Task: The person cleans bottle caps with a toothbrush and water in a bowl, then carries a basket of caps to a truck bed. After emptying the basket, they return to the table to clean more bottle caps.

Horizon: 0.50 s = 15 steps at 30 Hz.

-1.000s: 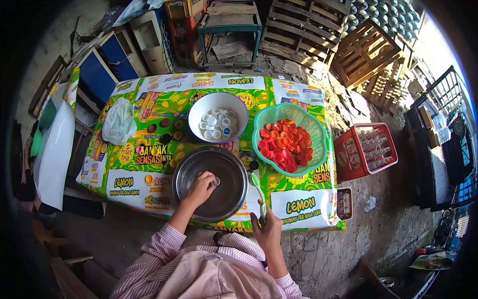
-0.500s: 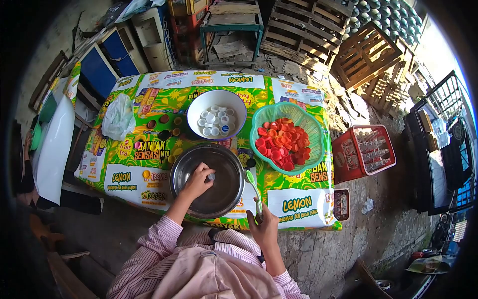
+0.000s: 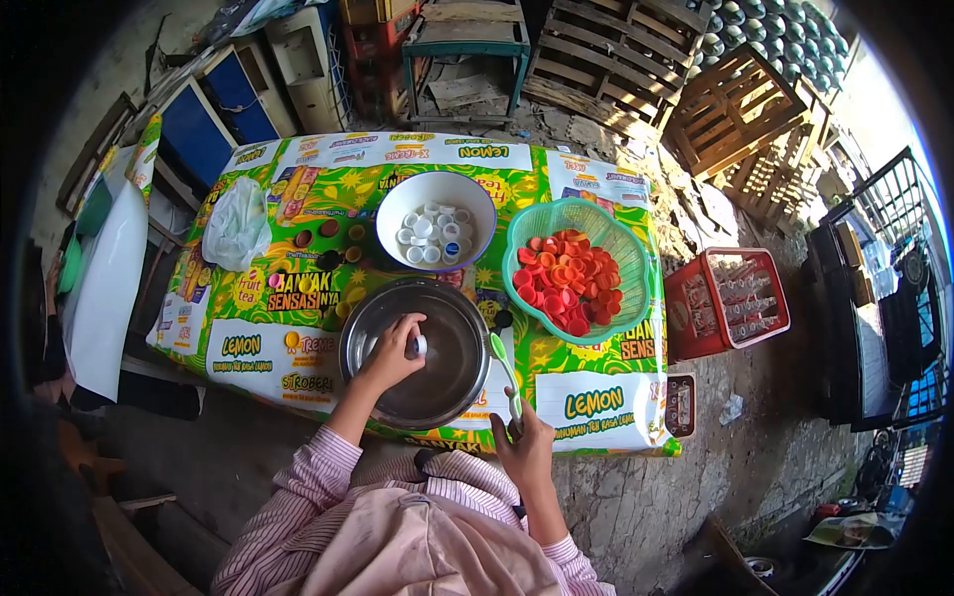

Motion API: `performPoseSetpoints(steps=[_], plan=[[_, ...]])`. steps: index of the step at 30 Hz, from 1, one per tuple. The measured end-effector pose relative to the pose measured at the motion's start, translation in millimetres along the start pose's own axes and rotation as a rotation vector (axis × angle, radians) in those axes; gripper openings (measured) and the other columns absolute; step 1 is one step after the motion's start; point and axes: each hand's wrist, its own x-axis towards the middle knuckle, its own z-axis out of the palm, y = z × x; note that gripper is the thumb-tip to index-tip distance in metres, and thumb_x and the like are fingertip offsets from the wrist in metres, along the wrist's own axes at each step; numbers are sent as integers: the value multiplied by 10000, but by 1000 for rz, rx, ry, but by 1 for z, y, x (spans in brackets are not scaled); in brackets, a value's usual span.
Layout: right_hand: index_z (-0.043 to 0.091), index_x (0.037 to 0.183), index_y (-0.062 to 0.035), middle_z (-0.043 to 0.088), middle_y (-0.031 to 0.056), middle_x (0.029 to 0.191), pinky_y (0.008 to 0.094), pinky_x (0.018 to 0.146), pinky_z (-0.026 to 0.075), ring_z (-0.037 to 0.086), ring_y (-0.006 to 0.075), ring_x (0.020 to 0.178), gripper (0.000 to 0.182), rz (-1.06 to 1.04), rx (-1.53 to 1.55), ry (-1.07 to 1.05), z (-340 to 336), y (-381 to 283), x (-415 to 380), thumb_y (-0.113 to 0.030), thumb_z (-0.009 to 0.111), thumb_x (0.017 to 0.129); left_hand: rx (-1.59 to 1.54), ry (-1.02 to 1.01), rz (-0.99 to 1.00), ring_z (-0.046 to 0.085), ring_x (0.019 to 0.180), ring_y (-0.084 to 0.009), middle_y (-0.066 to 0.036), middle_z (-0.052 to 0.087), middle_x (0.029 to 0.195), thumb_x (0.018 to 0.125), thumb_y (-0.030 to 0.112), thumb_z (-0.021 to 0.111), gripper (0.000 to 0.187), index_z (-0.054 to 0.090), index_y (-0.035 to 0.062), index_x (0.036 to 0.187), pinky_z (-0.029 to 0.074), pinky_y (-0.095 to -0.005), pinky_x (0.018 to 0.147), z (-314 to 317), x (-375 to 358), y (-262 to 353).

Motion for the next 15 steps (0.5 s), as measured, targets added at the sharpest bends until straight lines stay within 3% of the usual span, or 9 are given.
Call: performPoseSetpoints(steps=[2, 4, 8, 10, 11, 14, 15], plan=[[539, 1091, -14, 339, 12, 471, 238, 389, 266, 299, 71, 402, 382, 7, -9, -6, 1, 0, 0, -45, 643, 725, -6, 1, -31, 526, 779, -255, -101, 494, 858, 593, -39, 629, 574, 420, 38, 1123, 447, -349, 710, 1, -4, 0], [525, 1101, -9, 368, 26, 466, 255, 397, 287, 326, 88, 403, 391, 27, -38, -27, 5, 5, 1, -63, 639, 731, -56, 8, -54, 527, 773, -255, -106, 516, 860, 599, -29, 643, 763, 305, 71, 1276, 448, -352, 713, 0, -7, 2], [496, 1129, -5, 423, 67, 476, 281, 408, 315, 375, 115, 403, 412, -25, -28, -33, 15, 8, 2, -92, 630, 749, -63, -15, -106, 537, 774, -235, -101, 537, 869, 603, -25, 654, 902, 168, 92, 1354, 454, -348, 703, -6, -10, 16], [474, 1152, -10, 499, 129, 531, 318, 425, 348, 457, 186, 417, 391, -3, -73, -98, 18, 1, 4, -104, 588, 789, -145, 16, -53, 548, 786, -209, -94, 552, 880, 605, -22, 659, 988, 54, 96, 1377, 460, -332, 713, -5, -10, 19], [474, 1152, -10, 499, 129, 531, 318, 425, 348, 457, 186, 417, 391, -3, -74, -99, 20, 0, 5, -104, 588, 789, -147, 16, -54, 548, 786, -209, -94, 552, 880, 605, -22, 659, 988, 54, 96, 1377, 460, -332, 713, -5, -10, 21], [421, 1226, -60, 573, 214, 677, 389, 487, 399, 553, 329, 529, 387, -5, -61, -239, 25, -5, 6, -103, 492, 849, -196, 83, -63, 546, 717, -157, -67, 561, 858, 618, -9, 663, 1009, 6, 83, 1379, 455, -279, 693, -4, -9, 26], [421, 1226, -60, 573, 214, 677, 389, 487, 399, 553, 329, 529, 387, -7, -63, -240, 28, -3, 5, -103, 492, 849, -215, 83, -53, 560, 745, -163, -75, 560, 862, 622, -11, 662, 1018, -15, 82, 1377, 462, -281, 705, -5, -8, 27]])
